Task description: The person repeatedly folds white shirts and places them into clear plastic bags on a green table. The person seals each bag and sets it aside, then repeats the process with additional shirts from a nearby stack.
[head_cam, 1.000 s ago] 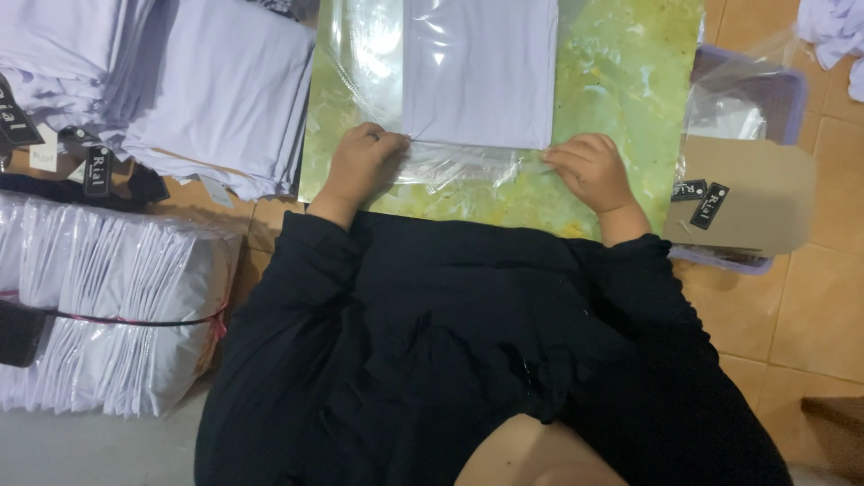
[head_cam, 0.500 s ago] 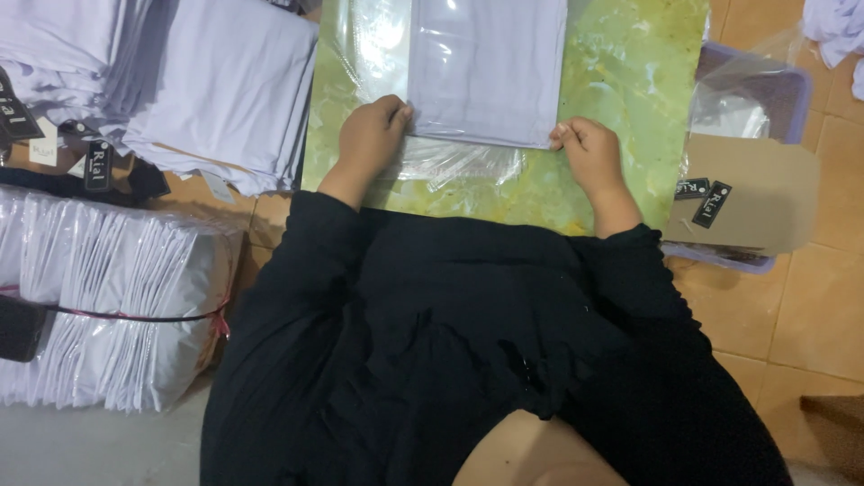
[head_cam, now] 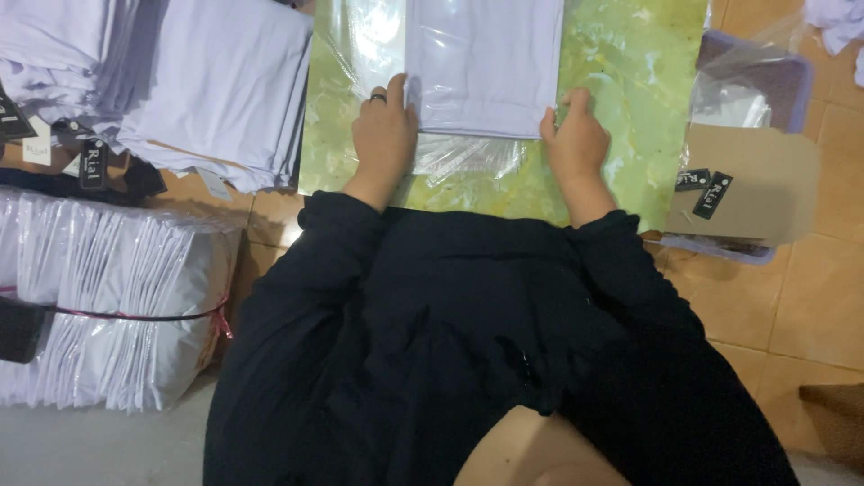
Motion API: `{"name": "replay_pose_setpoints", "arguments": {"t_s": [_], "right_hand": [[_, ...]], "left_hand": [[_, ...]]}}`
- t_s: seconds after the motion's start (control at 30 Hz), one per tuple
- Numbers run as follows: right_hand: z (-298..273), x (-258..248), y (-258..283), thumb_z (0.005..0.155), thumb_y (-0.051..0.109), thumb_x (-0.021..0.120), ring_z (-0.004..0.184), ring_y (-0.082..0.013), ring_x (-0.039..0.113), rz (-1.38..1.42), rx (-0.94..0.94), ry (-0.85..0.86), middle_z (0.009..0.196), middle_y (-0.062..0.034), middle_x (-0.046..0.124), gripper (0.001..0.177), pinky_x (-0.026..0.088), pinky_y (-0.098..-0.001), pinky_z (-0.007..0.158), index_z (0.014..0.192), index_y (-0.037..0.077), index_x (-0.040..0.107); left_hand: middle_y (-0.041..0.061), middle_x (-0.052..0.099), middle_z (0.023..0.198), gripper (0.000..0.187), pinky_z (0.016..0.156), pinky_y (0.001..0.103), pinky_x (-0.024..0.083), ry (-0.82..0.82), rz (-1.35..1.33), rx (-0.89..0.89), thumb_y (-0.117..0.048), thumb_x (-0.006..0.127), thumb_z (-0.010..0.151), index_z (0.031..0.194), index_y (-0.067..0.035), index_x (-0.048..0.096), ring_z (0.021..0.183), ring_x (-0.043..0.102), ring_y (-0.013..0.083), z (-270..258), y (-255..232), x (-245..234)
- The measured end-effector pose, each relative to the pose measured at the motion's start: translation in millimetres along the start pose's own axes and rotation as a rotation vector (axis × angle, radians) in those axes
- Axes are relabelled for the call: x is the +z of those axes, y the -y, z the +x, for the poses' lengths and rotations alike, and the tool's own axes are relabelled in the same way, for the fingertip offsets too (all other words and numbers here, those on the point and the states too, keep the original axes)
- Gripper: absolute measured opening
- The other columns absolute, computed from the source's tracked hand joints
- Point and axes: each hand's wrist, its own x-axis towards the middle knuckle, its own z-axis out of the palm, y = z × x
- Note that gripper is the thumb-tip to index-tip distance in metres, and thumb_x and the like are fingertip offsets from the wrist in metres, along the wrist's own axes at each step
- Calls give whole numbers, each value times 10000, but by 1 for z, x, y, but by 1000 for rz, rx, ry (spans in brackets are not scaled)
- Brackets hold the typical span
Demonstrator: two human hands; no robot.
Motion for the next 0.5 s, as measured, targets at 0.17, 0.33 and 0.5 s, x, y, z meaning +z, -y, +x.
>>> {"name": "replay_pose_setpoints", "arguments": {"t_s": [0.17, 0.33, 0.5], "right_hand": [[1, -11, 4, 971, 104, 573, 1004, -402, 562, 54, -168, -151, 1148, -186, 566, 238, 424, -536, 776, 1191, 28, 526], [-5, -20, 42, 1130, 400, 458, 1467, -423, 393, 29, -593, -163, 1572, -191, 473, 476, 280, -661, 1137, 1477, 102, 587], [-9, -18, 53, 1078, 532, 401, 1595, -341, 59, -121, -550, 429, 1734, -132, 79, 774, 82, -547, 1267, 1666, 96, 150]], "left_hand": [[105, 492, 1467, 746, 821, 464, 462, -161, 72, 198, -26, 673, 926, 1577, -299, 431, 1185, 494, 355, -8, 0, -3], [69, 146, 1744, 711, 1254, 570, 297, 146, 17, 523, -314, 626, 1127, 1691, -246, 199, 1608, 156, 343, -2, -17, -22], [89, 124, 1735, 765, 1248, 616, 95, 424, -20, 321, -588, 417, 1089, 1669, -161, 159, 1594, 87, 331, 3, -16, -20]]}}
